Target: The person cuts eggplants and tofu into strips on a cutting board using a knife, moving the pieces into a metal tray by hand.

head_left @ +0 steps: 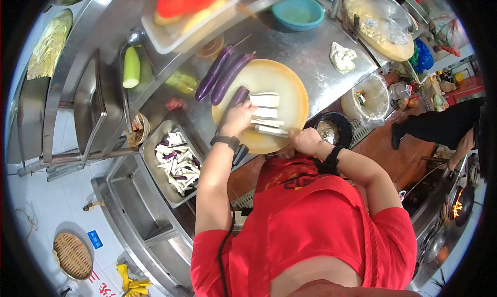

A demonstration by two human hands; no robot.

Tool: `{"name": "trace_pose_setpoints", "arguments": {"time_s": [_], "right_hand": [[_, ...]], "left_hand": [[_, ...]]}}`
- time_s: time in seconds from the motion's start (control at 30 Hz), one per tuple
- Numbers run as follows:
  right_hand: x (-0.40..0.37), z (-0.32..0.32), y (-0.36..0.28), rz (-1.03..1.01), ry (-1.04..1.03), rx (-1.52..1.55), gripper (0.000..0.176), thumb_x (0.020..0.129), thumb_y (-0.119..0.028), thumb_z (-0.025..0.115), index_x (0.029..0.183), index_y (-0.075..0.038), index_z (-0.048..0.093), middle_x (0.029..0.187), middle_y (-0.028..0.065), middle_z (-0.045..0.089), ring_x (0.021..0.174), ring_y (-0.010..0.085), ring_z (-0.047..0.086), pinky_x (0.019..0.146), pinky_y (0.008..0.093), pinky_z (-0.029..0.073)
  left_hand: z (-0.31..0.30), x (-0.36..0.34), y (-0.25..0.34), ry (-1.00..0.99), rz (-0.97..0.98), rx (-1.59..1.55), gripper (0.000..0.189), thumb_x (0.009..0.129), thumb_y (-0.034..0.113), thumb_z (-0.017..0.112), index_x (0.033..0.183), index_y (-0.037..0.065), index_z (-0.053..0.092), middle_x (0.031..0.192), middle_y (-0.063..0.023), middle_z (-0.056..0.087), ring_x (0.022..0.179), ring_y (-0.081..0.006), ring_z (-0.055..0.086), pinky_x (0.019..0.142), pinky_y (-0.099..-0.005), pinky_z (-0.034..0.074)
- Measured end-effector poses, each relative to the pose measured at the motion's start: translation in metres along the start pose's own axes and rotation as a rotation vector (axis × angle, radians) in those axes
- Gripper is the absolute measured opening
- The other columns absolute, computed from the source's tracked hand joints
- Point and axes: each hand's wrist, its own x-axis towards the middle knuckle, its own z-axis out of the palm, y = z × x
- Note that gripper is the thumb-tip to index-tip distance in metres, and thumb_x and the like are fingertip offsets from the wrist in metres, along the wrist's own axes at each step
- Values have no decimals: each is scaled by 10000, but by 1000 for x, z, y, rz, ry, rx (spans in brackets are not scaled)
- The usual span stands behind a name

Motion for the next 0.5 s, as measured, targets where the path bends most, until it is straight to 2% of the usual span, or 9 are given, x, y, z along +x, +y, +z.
{"name": "trace_pose_setpoints", "arguments": {"time_s": [0.1, 0.17, 0.23, 0.3, 0.33, 0.37, 0.43, 0.47, 0.5], "right_hand": [[7, -4, -12, 21, -32, 46, 174, 824, -186, 468, 934, -62, 520, 668, 105, 649, 599, 253, 654, 493, 376, 499], [3, -5, -8, 42, -29, 29, 166, 825, -180, 465, 933, -68, 524, 667, 105, 648, 594, 251, 652, 492, 371, 497], [-1, -8, -4, 48, -39, 22, 170, 824, -190, 469, 924, -67, 529, 665, 111, 647, 591, 257, 649, 493, 375, 496], [2, -12, -1, 46, -38, 23, 175, 823, -201, 472, 916, -66, 534, 663, 117, 645, 588, 263, 647, 493, 379, 495], [3, -13, 2, 71, -9, 72, 186, 828, -221, 474, 896, -60, 541, 662, 124, 642, 588, 269, 645, 495, 387, 494], [5, -14, 6, 95, 19, 119, 204, 834, -241, 476, 875, -55, 549, 660, 132, 639, 587, 275, 644, 496, 396, 493], [6, -11, 13, 105, 81, 168, 250, 849, -287, 473, 846, -55, 566, 662, 144, 635, 588, 291, 639, 501, 410, 491], [6, -12, 18, 136, 96, 190, 262, 856, -300, 470, 851, -59, 571, 669, 145, 635, 597, 296, 639, 513, 416, 494], [8, -14, 21, 164, 110, 209, 273, 862, -313, 468, 856, -63, 576, 677, 147, 636, 606, 300, 639, 525, 421, 496]], "left_hand": [[-1, 4, -14, -55, 0, 173, 254, 739, 65, 577, 986, 105, 625, 981, -93, 587, 894, -274, 596, 780, -377, 480], [0, 12, -17, -110, 3, 58, 270, 726, 54, 581, 989, 99, 615, 970, -99, 601, 887, -298, 593, 768, -388, 481], [-10, 14, -13, -80, -49, -79, 313, 724, 60, 601, 1036, 89, 596, 972, -107, 613, 890, -282, 599, 760, -364, 481], [-19, 14, -22, -106, -387, -513, 339, 740, 78, 614, 1077, 73, 573, 974, -114, 619, 888, -232, 607, 754, -316, 473], [-34, 7, -19, -19, -384, -651, 352, 754, 91, 622, 1098, 50, 557, 961, -100, 617, 883, -166, 588, 757, -290, 460], [-31, 1, -30, 75, -327, -814, 353, 764, 64, 611, 1107, 24, 540, 991, -81, 608, 890, -148, 569, 776, -288, 458], [-59, -20, -19, 102, -311, -1101, 360, 775, 47, 604, 1125, 6, 529, 1026, -65, 598, 897, -134, 562, 788, -271, 456], [-63, -29, -15, 102, -317, -1099, 360, 775, 47, 604, 1125, 6, 529, 1026, -65, 598, 897, -134, 562, 788, -271, 456], [-65, -38, -11, 13, -372, -1168, 364, 782, 42, 601, 1136, 8, 525, 1035, -66, 595, 890, -133, 565, 781, -261, 459]]}}
